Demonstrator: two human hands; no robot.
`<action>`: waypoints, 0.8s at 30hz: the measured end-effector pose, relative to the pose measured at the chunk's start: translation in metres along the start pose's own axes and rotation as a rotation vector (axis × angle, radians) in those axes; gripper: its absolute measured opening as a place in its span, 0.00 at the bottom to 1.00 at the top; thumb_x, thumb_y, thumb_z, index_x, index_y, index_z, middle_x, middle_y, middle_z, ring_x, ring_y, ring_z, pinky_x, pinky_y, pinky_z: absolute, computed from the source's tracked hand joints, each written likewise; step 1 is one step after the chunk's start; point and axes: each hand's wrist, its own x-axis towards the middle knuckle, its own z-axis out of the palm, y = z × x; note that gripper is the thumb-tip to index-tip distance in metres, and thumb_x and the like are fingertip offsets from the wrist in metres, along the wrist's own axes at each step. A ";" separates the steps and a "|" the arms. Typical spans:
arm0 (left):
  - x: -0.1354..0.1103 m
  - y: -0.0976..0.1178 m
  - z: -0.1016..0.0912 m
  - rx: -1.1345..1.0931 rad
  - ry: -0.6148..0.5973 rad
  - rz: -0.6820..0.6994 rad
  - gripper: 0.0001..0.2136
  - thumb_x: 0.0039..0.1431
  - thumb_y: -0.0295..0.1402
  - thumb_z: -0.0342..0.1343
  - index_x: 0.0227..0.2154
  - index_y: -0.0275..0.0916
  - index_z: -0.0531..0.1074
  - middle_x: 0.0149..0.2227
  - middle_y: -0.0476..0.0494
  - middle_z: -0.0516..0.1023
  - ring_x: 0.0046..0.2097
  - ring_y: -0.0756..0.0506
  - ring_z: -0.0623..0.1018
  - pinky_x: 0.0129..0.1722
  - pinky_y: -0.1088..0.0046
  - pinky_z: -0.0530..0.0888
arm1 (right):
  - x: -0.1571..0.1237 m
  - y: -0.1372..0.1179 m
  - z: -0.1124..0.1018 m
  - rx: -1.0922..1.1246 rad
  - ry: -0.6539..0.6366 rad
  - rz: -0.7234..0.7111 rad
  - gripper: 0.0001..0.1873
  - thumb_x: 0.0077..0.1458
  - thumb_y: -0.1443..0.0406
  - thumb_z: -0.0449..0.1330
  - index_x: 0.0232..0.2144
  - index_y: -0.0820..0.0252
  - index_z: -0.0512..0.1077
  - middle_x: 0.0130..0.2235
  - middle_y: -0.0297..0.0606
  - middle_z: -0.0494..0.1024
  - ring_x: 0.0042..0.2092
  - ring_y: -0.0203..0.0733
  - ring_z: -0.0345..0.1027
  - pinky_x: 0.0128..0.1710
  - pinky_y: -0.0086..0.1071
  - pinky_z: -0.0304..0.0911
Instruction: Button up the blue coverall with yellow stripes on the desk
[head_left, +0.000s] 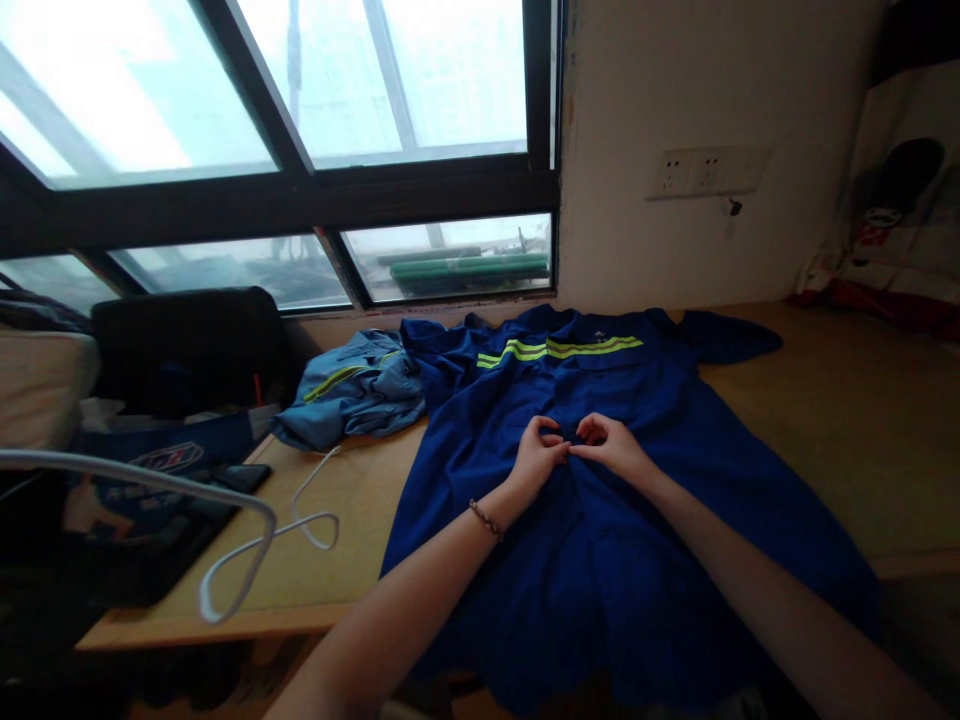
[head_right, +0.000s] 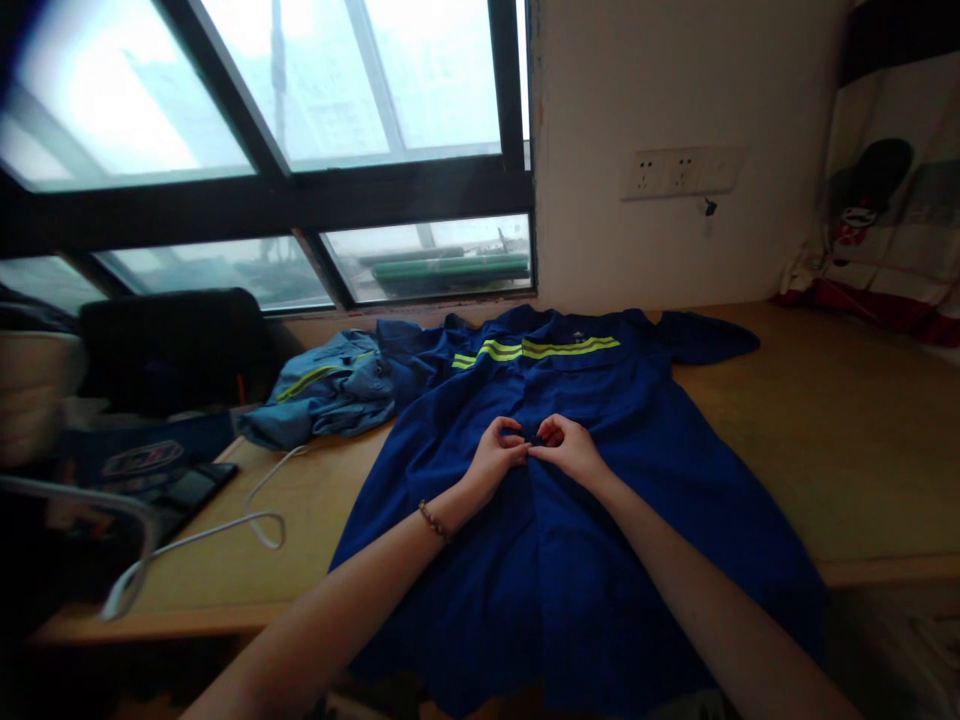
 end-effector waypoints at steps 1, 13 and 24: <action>0.000 -0.001 0.000 -0.002 -0.001 0.004 0.19 0.36 0.26 0.59 0.32 0.39 0.57 0.18 0.59 0.65 0.19 0.55 0.68 0.22 0.80 0.66 | 0.000 0.000 -0.001 0.011 -0.011 -0.009 0.17 0.36 0.60 0.64 0.29 0.62 0.67 0.29 0.33 0.70 0.29 0.34 0.63 0.29 0.27 0.60; -0.005 0.003 0.003 -0.030 -0.009 0.068 0.21 0.36 0.25 0.57 0.35 0.40 0.55 0.19 0.58 0.66 0.20 0.55 0.67 0.22 0.81 0.63 | -0.002 -0.007 -0.015 -0.033 -0.150 -0.165 0.20 0.38 0.60 0.64 0.37 0.56 0.74 0.34 0.35 0.69 0.30 0.33 0.62 0.30 0.28 0.60; -0.005 0.003 0.001 -0.105 -0.038 0.078 0.23 0.35 0.23 0.57 0.36 0.40 0.55 0.21 0.59 0.66 0.20 0.56 0.67 0.20 0.82 0.63 | -0.002 -0.001 -0.015 0.250 -0.273 0.044 0.25 0.38 0.62 0.64 0.42 0.61 0.71 0.28 0.31 0.70 0.29 0.32 0.62 0.30 0.27 0.58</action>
